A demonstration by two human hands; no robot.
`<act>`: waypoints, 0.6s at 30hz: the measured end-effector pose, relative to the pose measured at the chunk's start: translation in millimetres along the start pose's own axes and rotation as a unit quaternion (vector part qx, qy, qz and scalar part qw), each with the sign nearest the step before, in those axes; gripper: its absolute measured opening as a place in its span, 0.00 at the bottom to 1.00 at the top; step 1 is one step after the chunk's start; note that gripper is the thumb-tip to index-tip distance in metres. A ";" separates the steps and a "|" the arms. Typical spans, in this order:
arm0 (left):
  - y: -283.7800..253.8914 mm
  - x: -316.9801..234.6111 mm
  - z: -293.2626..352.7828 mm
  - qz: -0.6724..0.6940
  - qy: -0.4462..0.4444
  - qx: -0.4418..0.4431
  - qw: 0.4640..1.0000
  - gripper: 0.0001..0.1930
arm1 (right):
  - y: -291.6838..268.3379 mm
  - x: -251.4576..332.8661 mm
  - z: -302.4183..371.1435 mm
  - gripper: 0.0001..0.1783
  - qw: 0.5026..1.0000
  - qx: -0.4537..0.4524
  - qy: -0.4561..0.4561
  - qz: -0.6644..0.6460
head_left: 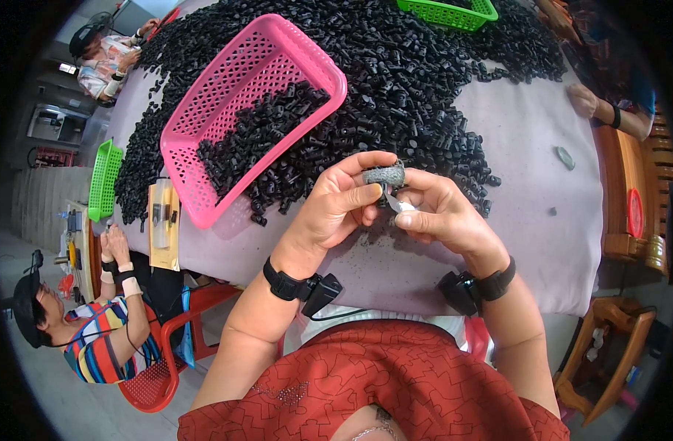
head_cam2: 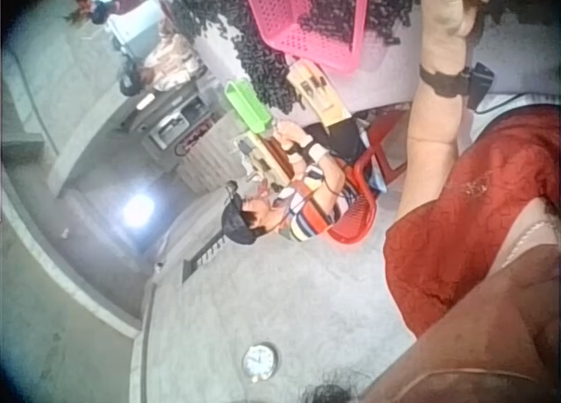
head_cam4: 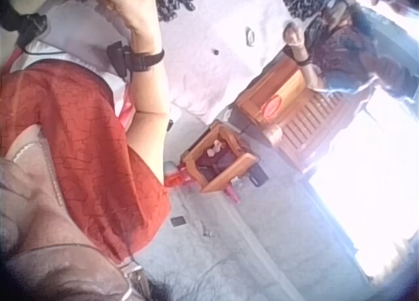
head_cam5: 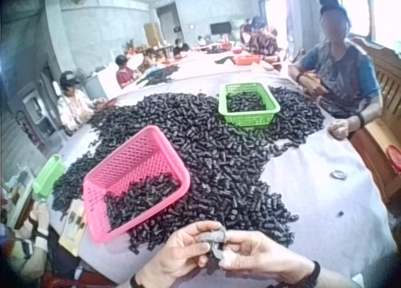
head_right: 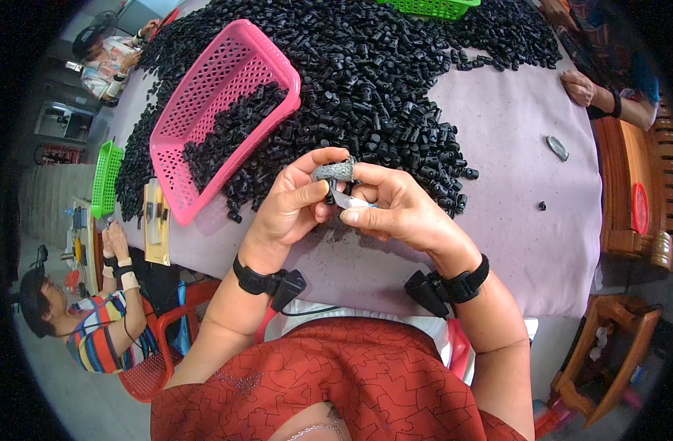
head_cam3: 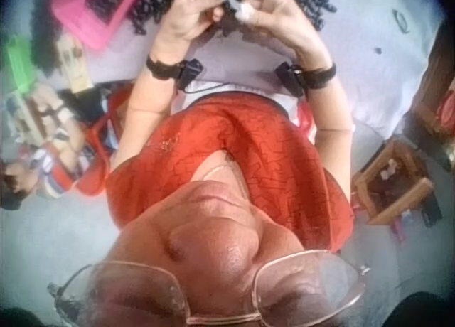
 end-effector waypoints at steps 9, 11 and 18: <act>-0.4 -3.2 1.4 -0.012 0.003 -0.001 1.000 0.22 | 4.1 3.3 -1.8 0.23 0.999 -0.004 -0.006 0.037; 5.4 -5.4 3.8 -0.014 -0.019 -0.012 1.000 0.22 | 3.5 3.6 -1.1 0.22 0.999 -0.025 0.008 0.040; 6.6 -24.3 6.6 -0.141 0.249 -0.107 0.952 0.12 | -5.1 -0.8 0.8 0.21 0.990 -0.107 -0.093 -0.013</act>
Point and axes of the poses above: each hand's wrist, its own z-axis away from the middle knuckle, its own y-axis out of the palm, x = y × z, the point moved 1 cm from there along -z, towards the middle knuckle, and after that the axes turned 4 degrees about -z, right-handed, at the moved point
